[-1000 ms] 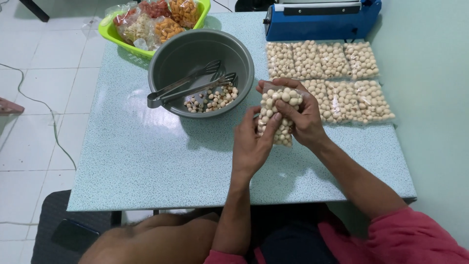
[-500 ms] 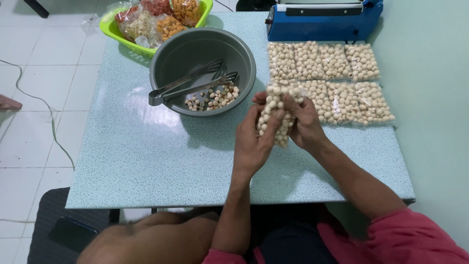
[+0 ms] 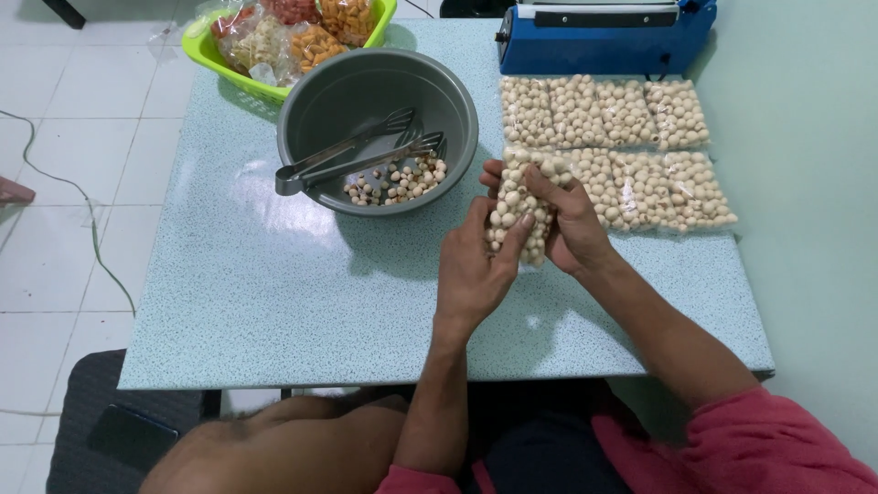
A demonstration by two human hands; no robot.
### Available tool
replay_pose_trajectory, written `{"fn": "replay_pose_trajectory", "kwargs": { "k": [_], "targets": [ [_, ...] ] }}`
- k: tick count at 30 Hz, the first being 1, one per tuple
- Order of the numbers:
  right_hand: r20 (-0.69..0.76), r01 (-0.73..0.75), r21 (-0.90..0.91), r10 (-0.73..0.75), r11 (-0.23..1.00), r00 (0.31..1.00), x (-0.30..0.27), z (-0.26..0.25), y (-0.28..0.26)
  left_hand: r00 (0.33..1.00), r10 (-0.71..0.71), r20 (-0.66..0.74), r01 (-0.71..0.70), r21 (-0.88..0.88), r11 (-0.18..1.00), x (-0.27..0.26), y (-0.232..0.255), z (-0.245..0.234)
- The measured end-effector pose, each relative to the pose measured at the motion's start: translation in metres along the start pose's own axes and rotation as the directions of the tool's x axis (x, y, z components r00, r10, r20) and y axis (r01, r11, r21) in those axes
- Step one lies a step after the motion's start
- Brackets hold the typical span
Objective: Packaging small round snacks into plastic bags using a spoon and a small measuring cup at a table.
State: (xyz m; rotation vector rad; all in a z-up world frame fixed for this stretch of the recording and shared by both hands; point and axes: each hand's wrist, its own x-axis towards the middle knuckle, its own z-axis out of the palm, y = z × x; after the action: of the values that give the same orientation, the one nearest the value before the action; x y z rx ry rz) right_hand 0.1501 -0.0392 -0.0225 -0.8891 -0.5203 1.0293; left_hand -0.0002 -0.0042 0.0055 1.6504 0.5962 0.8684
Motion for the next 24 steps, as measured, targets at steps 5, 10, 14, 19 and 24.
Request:
{"fn": "replay_pose_trajectory", "kwargs": {
  "k": [5, 10, 14, 19, 24],
  "targets": [
    [0.004, 0.016, 0.038, -0.016, 0.999, 1.0, 0.002, -0.003, -0.004, 0.99, -0.076, 0.117, 0.057, 0.159, 0.986, 0.005, -0.001, 0.002],
    [0.028, -0.015, 0.089, 0.013, 0.996, 1.0, 0.001, -0.003, 0.0, 0.995, -0.012, 0.098, 0.003, 0.092, 0.996, 0.006, -0.001, -0.002],
    [0.017, 0.031, 0.061, -0.032, 0.998, 0.999, 0.0, -0.003, 0.002, 0.999, -0.038, 0.038, 0.036, 0.038, 0.999, 0.003, 0.002, -0.002],
    [-0.035, 0.029, 0.086, -0.026, 0.996, 0.999, 0.008, -0.013, 0.01, 0.996, 0.005, 0.09, -0.005, -0.002, 1.0, 0.004, -0.007, -0.003],
    [0.01, -0.117, 0.11, 0.116, 0.987, 0.993, 0.008, -0.016, 0.007, 0.997, 0.054, 0.054, -0.053, -0.008, 0.999, 0.003, -0.012, 0.0]
  ]
}}
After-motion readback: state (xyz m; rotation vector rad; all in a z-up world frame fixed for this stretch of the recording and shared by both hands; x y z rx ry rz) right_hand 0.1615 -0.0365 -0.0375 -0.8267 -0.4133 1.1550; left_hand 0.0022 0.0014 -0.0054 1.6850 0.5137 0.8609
